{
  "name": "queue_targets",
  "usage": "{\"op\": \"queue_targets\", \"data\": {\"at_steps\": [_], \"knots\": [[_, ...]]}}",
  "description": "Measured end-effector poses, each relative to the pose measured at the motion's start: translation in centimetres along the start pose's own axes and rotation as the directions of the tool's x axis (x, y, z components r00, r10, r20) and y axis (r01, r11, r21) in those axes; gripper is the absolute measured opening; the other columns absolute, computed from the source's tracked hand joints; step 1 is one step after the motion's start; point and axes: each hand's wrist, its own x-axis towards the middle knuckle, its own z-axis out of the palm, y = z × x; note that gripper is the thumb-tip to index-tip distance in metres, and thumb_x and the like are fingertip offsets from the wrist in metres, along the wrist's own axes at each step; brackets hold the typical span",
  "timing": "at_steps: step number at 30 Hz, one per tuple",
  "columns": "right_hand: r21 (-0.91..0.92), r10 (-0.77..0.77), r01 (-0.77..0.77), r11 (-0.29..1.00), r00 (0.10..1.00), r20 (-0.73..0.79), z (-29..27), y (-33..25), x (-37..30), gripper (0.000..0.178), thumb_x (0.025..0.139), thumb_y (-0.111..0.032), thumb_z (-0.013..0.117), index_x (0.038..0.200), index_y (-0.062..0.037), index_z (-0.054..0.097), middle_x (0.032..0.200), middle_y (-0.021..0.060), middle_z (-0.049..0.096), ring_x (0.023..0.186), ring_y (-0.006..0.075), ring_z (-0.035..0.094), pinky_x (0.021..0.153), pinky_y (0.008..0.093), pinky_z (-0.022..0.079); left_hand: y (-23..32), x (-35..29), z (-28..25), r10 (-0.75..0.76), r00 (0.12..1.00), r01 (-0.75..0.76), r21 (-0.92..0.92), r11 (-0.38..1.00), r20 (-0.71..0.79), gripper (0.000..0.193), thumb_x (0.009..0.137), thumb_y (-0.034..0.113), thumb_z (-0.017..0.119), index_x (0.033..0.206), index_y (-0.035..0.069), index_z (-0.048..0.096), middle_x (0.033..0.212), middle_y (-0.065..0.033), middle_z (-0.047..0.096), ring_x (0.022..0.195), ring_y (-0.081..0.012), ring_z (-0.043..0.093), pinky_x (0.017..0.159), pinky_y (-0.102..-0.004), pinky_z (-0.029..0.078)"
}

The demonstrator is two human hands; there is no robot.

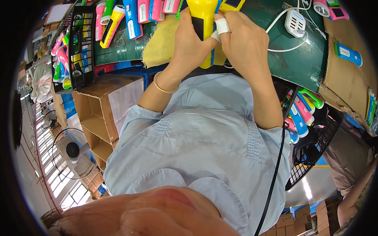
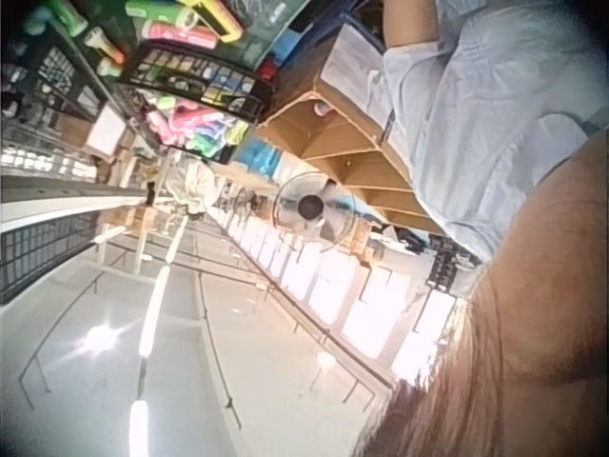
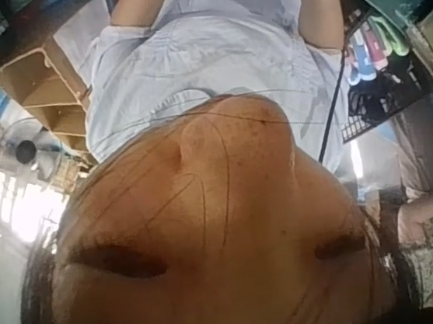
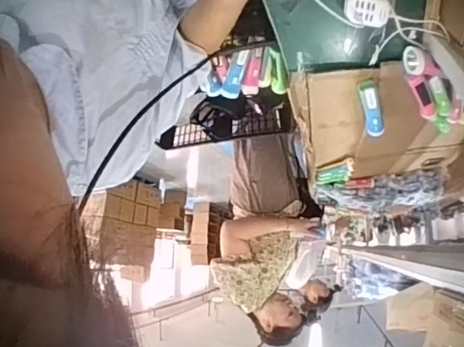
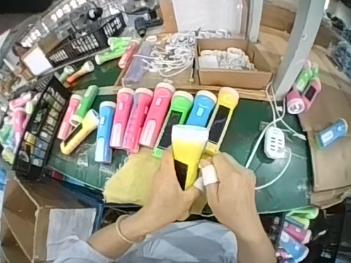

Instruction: Testing the functionality and light output of various plastic handheld flashlights at an assembly line.

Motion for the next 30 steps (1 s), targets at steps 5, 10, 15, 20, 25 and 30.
{"op": "queue_targets", "data": {"at_steps": [5,10,15,20,25,30], "knots": [[0.002,0.028,-0.028,1.000,0.996,-0.088,0.7,-0.3,-0.4,0.014,0.083,-0.015,0.058,0.081,-0.0015,0.058,0.075,0.0115,0.061,0.064,0.0312,0.059,0.054,0.0373,0.046,0.5,0.7,-0.2,-0.018,1.000,0.019,-0.041,0.999,0.015,0.069,0.067,0.009,0.072,0.118,-0.007,0.029,0.095,-0.0211,0.053,0.083,-0.0356,0.057,0.068,-0.0395,0.047],[0.053,0.038,-0.034,0.998,0.996,-0.077,1.0,0.5,-0.7,0.014,0.083,-0.016,0.059,0.082,-0.0021,0.059,0.075,0.0119,0.061,0.064,0.0317,0.059,0.054,0.0375,0.046,0.2,-0.1,0.3,0.011,1.000,-0.011,0.022,1.000,0.027,0.071,0.068,0.008,0.070,0.123,-0.007,0.028,0.101,-0.0220,0.050,0.088,-0.0368,0.056,0.073,-0.0397,0.047],[0.304,0.158,-0.062,0.951,0.940,-0.302,-2.5,0.3,-2.8,0.010,0.084,-0.004,0.054,0.088,-0.0001,0.063,0.072,0.0090,0.062,0.065,0.0085,0.057,0.061,0.0235,0.047,-1.9,2.1,-1.3,0.024,0.999,-0.030,-0.233,0.972,-0.029,0.061,0.076,0.015,0.069,0.122,-0.004,0.033,0.101,-0.0138,0.051,0.094,-0.0260,0.053,0.084,-0.0336,0.043],[0.380,0.310,-0.311,0.871,0.948,0.065,-3.4,1.0,-2.5,0.033,0.090,-0.007,0.044,0.121,-0.0026,0.053,0.098,0.0088,0.062,0.082,0.0097,0.057,0.072,0.0214,0.044,-0.6,2.3,-1.8,-0.243,0.907,0.408,-0.857,0.315,0.343,0.043,0.087,0.018,0.058,0.122,0.002,0.039,0.107,-0.0091,0.052,0.097,-0.0192,0.054,0.084,-0.0320,0.045],[0.555,0.317,-0.428,0.714,0.903,0.289,0.0,0.6,-3.3,0.046,0.079,-0.016,0.069,0.117,-0.0002,0.052,0.101,0.0086,0.062,0.092,0.0144,0.057,0.074,0.0268,0.047,-0.1,2.4,-1.1,-0.054,0.965,0.262,-0.935,0.239,0.256,0.041,0.091,0.025,0.052,0.124,0.003,0.041,0.116,-0.0110,0.050,0.107,-0.0220,0.051,0.091,-0.0385,0.045],[0.408,0.116,-0.174,0.896,0.980,0.165,-0.2,0.1,-2.6,0.045,0.074,-0.017,0.072,0.112,0.0006,0.055,0.103,0.0117,0.061,0.086,0.0220,0.060,0.074,0.0292,0.047,2.2,4.2,-1.2,-0.356,0.928,0.177,-0.971,0.159,0.110,0.063,0.091,0.057,0.027,0.106,0.002,0.052,0.082,-0.0103,0.059,0.071,-0.0220,0.058,0.066,-0.0332,0.050]]}}
